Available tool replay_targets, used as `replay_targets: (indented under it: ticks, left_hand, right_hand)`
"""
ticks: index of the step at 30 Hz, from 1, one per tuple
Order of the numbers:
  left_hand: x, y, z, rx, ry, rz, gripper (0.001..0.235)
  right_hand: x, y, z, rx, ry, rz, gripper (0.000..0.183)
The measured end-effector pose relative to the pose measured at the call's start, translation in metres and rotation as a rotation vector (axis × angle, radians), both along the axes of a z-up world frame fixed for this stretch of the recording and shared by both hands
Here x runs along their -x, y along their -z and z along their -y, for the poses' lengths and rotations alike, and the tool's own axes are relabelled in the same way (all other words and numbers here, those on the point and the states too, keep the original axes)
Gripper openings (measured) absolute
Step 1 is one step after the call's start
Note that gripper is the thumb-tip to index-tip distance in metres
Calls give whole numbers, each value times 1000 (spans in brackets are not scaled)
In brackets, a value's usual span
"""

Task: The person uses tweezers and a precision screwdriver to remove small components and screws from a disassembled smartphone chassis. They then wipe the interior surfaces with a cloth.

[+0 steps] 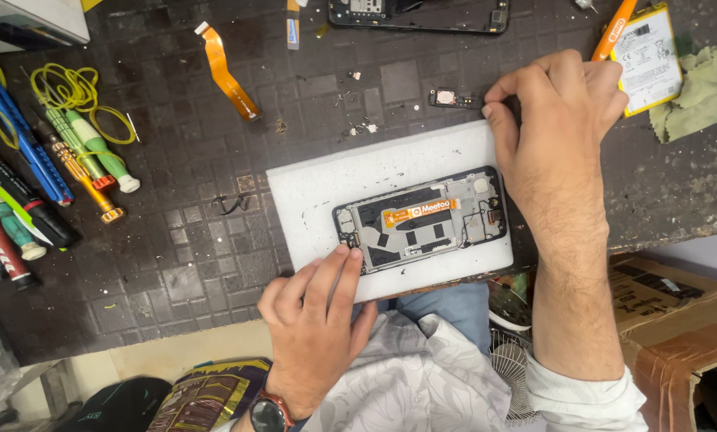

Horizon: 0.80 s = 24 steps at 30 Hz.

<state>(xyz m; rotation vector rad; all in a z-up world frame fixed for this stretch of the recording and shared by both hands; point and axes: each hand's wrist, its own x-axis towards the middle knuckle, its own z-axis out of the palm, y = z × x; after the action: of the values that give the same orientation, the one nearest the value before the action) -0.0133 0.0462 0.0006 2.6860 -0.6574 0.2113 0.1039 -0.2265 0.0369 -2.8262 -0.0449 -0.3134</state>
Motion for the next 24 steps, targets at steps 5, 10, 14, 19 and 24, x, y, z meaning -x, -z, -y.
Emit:
replay_targets:
  ticks: [5, 10, 14, 19, 24]
  left_hand:
    - [-1, -1, 0, 4, -2, 17, 65]
    - [-1, -1, 1, 18, -5, 7, 66]
    - [0, 0, 1, 33, -11, 8, 66]
    - [-1, 1, 1, 46, -15, 6, 67]
    - [-1, 0, 1, 56, -12, -2, 69]
  right_hand:
    - [-3, 3, -4, -62, -68, 33, 23]
    - [-7, 6, -10, -8, -69, -37, 16]
    - [-9, 10, -12, 118, -121, -29, 18]
    - [-14, 8, -6, 296, -194, -62, 17]
    - [-18, 0, -7, 351, -227, -32, 18]
